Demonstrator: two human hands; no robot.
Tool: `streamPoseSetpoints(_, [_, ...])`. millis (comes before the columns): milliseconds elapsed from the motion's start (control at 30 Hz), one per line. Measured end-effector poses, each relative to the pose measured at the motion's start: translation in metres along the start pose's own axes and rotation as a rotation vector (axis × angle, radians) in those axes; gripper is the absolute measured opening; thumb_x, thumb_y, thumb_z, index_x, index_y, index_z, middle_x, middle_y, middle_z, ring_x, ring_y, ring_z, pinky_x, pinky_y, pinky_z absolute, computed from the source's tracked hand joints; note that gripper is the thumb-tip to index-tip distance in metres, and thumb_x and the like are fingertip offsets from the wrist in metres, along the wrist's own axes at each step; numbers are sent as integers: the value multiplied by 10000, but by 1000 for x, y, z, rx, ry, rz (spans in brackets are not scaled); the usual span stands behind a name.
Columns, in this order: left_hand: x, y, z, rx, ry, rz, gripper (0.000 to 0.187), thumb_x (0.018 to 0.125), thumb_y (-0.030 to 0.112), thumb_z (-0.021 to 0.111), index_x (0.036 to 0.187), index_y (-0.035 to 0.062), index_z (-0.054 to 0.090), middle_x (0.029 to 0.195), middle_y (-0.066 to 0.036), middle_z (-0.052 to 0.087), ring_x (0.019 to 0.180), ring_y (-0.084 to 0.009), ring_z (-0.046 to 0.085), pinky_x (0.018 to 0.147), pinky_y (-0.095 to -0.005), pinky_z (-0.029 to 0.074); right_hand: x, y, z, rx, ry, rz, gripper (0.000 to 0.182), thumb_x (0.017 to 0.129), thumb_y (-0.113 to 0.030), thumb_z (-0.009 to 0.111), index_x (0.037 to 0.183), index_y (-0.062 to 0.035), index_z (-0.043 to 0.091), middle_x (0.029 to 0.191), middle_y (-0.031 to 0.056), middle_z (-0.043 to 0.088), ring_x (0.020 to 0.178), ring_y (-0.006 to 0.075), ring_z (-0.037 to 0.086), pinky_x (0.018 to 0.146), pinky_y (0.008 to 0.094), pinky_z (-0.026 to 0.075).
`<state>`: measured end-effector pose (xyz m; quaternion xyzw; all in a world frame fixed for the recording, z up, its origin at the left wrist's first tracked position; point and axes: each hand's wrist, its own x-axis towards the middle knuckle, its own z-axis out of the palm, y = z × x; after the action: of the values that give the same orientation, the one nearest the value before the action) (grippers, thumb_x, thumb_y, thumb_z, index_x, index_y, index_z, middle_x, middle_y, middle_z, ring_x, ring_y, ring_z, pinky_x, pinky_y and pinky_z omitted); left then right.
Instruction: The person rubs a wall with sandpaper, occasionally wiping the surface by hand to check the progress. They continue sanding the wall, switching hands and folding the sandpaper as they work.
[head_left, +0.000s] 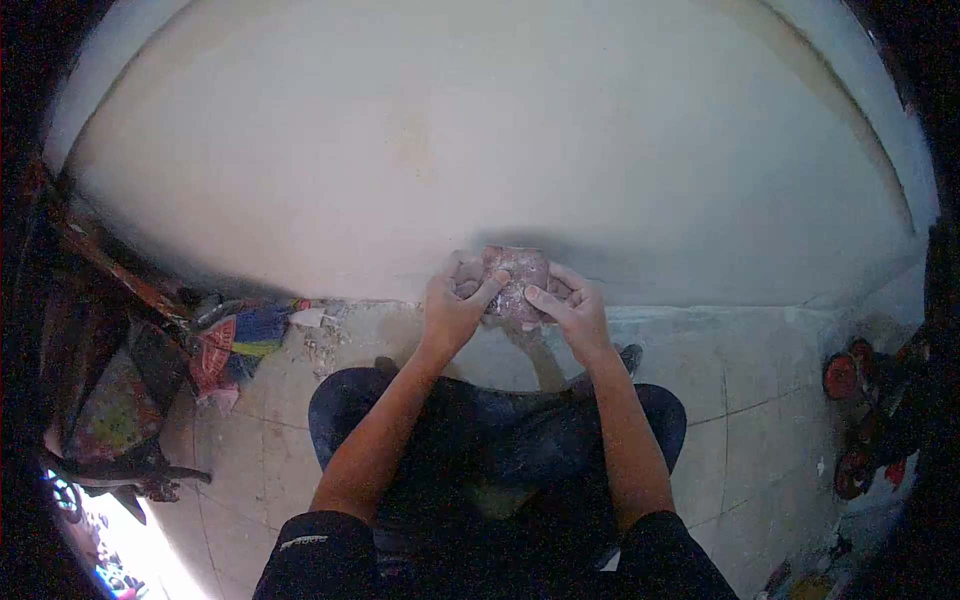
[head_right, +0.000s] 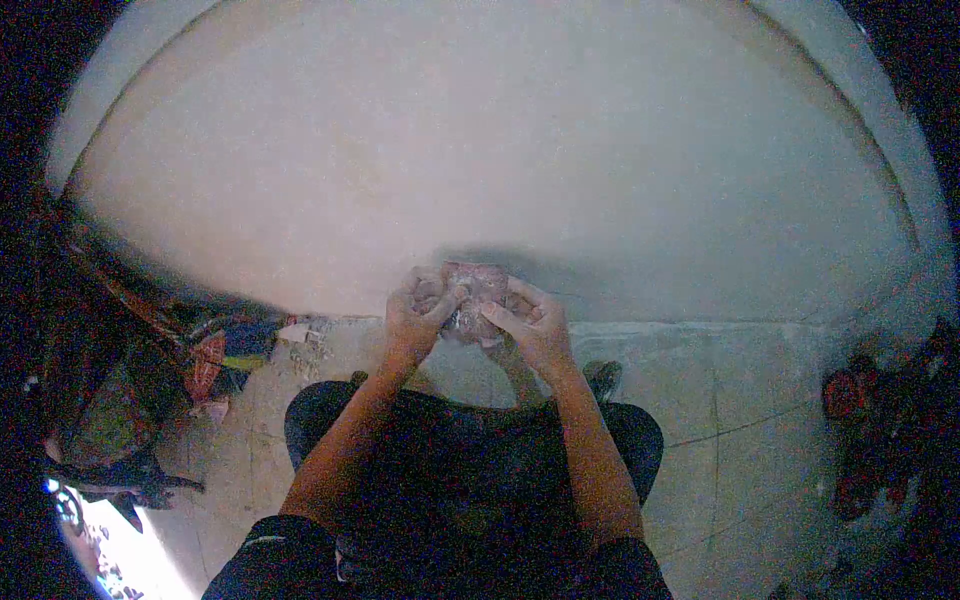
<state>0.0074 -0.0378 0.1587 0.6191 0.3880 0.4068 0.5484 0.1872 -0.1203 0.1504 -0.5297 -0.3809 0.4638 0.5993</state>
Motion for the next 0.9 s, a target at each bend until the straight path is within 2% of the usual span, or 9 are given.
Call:
streamPoseSetpoints(100, [1,7,-5,-139,-204,-209,294,910,185,783,1096,10,636,966,-105,718,851,-141,686,675,-295,582,-1,1,10,175,-27,18,368,932,-154,732,1250,20,669,1141,102,725,1018,169,683,891,314,549])
streamPoseSetpoints(267, [6,-9,1,-135,-195,-21,411,925,248,766,1221,22,590,1067,-104,700,899,-173,697,746,-315,588,-3,-5,14,47,0,-82,338,977,-197,677,1244,10,675,1165,71,721,1027,169,670,923,332,528])
streamPoseSetpoints(400, [13,-44,5,162,-274,76,642,956,375,710,1426,25,448,1246,-153,645,1067,-286,683,949,-402,546,-5,-50,-5,-450,695,-648,305,1031,-194,609,1163,60,715,1115,150,749,1045,193,696,989,333,494])
streamPoseSetpoints(533, [-10,-47,1,527,-320,176,773,948,435,670,1502,5,346,1262,-253,624,1155,-409,632,1002,-488,509,11,-162,-32,-580,1129,-855,340,1052,-136,548,1320,54,635,1304,158,685,1180,196,652,1054,361,467])
streamPoseSetpoints(633, [-4,-71,1,746,-485,329,836,946,495,621,1549,45,257,1418,-282,519,1221,-466,581,1032,-545,474,31,-216,-18,-487,972,-1174,371,1042,-103,544,1381,41,589,1414,152,615,1293,244,588,1096,397,438])
streamPoseSetpoints(667, [-4,-71,5,835,-589,186,842,942,513,617,1558,66,257,1456,-281,485,1245,-462,567,1045,-548,464,38,-211,-13,-481,964,-1184,371,1042,-103,544,1381,41,589,1414,152,615,1293,244,588,1096,397,438])
streamPoseSetpoints(733, [-4,-76,7,918,-678,45,849,937,530,613,1567,87,256,1494,-279,452,1269,-458,554,1058,-550,454,58,-186,-4,-1143,933,-1289,388,1032,-98,546,1399,24,579,1486,159,549,1364,308,528,1122,419,413])
streamPoseSetpoints(800, [-5,-95,7,998,-715,257,903,932,540,621,1584,69,210,1484,-273,471,1271,-450,557,1075,-538,450,58,-158,0,-1200,799,-1315,395,1028,-116,556,1399,17,583,1475,162,558,1376,330,515,1125,428,410])
streamPoseSetpoints(900, [-2,-98,1,982,-803,123,927,934,551,619,1594,67,183,1489,-263,477,1302,-441,538,1092,-525,444,60,-93,-37,-1171,809,-1247,394,1031,-135,552,1396,9,590,1459,168,571,1389,351,500,1126,449,405])
